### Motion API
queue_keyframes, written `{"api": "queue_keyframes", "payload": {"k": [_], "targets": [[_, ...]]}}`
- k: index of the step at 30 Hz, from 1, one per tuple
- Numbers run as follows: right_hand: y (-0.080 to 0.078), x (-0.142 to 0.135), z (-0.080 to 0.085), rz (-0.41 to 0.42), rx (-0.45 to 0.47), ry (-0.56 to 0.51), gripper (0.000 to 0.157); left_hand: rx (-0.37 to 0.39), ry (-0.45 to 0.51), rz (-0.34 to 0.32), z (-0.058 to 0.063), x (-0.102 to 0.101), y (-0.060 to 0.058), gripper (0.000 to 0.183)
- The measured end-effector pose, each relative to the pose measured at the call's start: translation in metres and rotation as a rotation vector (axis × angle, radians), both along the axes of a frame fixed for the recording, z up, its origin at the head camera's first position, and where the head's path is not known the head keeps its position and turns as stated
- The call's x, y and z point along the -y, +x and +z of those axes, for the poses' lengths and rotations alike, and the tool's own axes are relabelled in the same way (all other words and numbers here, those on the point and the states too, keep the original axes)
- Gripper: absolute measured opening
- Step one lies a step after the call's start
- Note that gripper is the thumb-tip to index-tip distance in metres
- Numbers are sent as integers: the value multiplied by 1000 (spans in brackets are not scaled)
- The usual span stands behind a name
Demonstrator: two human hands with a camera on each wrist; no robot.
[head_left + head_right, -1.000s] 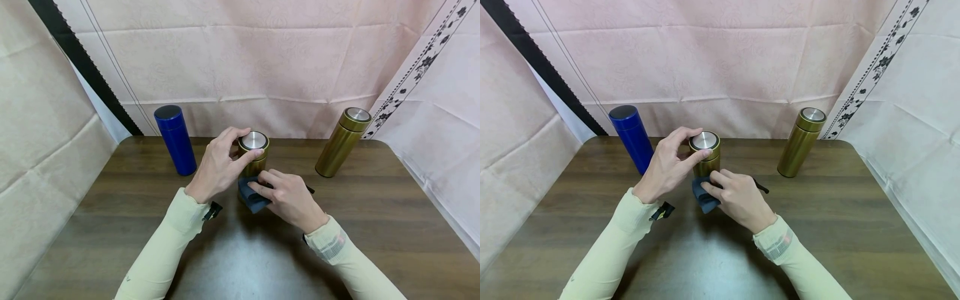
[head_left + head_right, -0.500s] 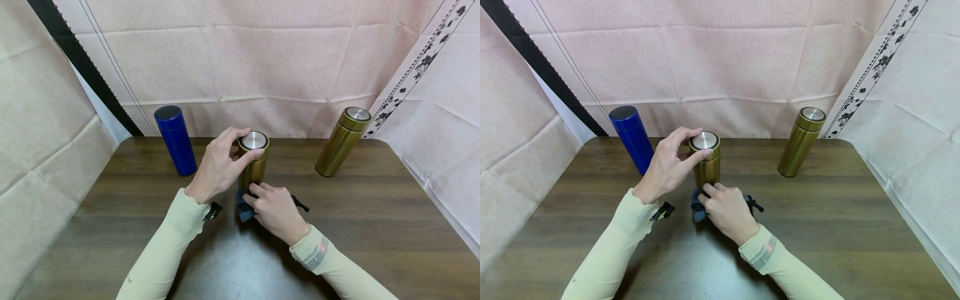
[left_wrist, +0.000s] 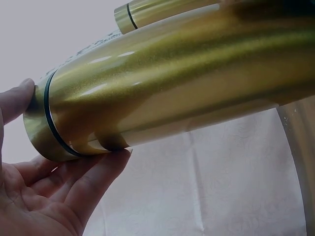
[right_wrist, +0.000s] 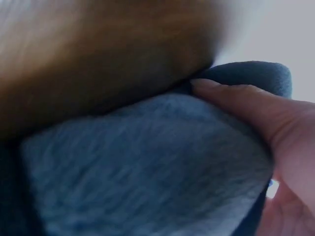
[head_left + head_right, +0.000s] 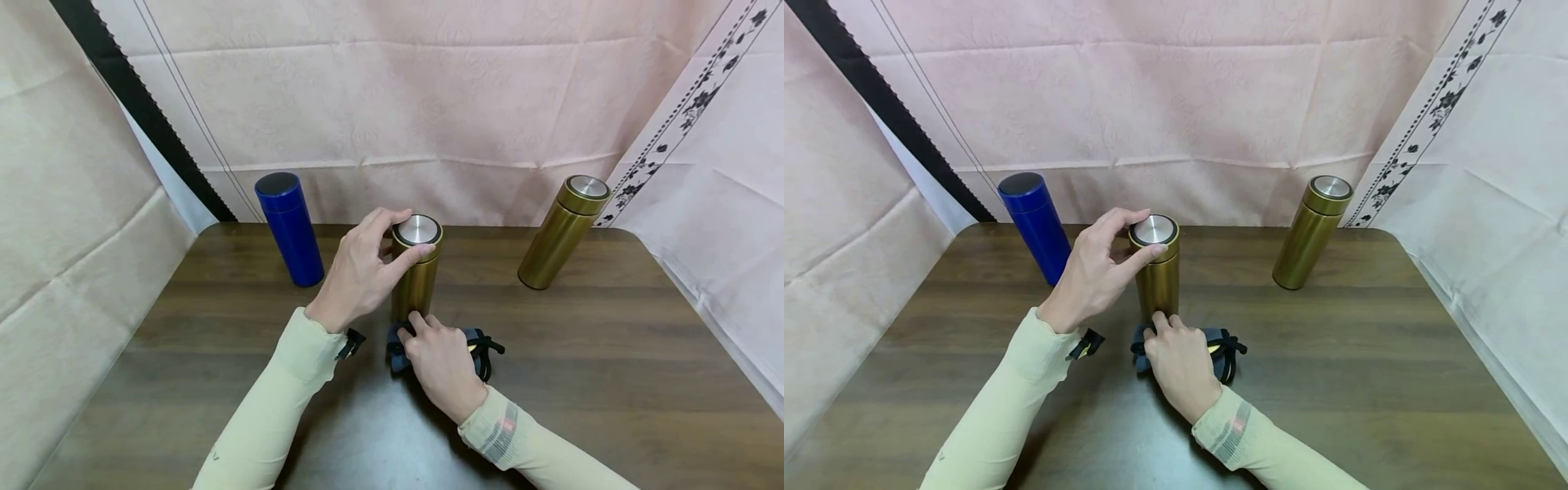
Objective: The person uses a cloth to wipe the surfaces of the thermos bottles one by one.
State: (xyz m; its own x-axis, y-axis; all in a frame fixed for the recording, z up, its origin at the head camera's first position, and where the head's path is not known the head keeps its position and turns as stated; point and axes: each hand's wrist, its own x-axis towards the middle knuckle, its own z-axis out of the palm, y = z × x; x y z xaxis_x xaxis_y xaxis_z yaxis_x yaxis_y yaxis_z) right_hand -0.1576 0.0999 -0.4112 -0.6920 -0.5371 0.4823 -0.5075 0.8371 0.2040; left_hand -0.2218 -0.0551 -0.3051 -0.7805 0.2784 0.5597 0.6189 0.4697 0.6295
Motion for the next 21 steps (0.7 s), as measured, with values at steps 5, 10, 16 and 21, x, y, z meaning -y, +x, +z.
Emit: {"api": "queue_keyframes", "payload": {"k": [5, 10, 16, 21], "targets": [[4, -1, 6, 24, 45, 94, 22, -1, -3, 0, -2, 1, 0, 53], [5, -9, 21, 66, 117, 182, 35, 0, -2, 1, -3, 3, -1, 53], [5, -20, 51, 82, 97, 61, 51, 9, 18, -9, -1, 2, -1, 53], [13, -21, 73, 115, -12, -121, 62, 19, 33, -30, 1, 1, -1, 52]]}}
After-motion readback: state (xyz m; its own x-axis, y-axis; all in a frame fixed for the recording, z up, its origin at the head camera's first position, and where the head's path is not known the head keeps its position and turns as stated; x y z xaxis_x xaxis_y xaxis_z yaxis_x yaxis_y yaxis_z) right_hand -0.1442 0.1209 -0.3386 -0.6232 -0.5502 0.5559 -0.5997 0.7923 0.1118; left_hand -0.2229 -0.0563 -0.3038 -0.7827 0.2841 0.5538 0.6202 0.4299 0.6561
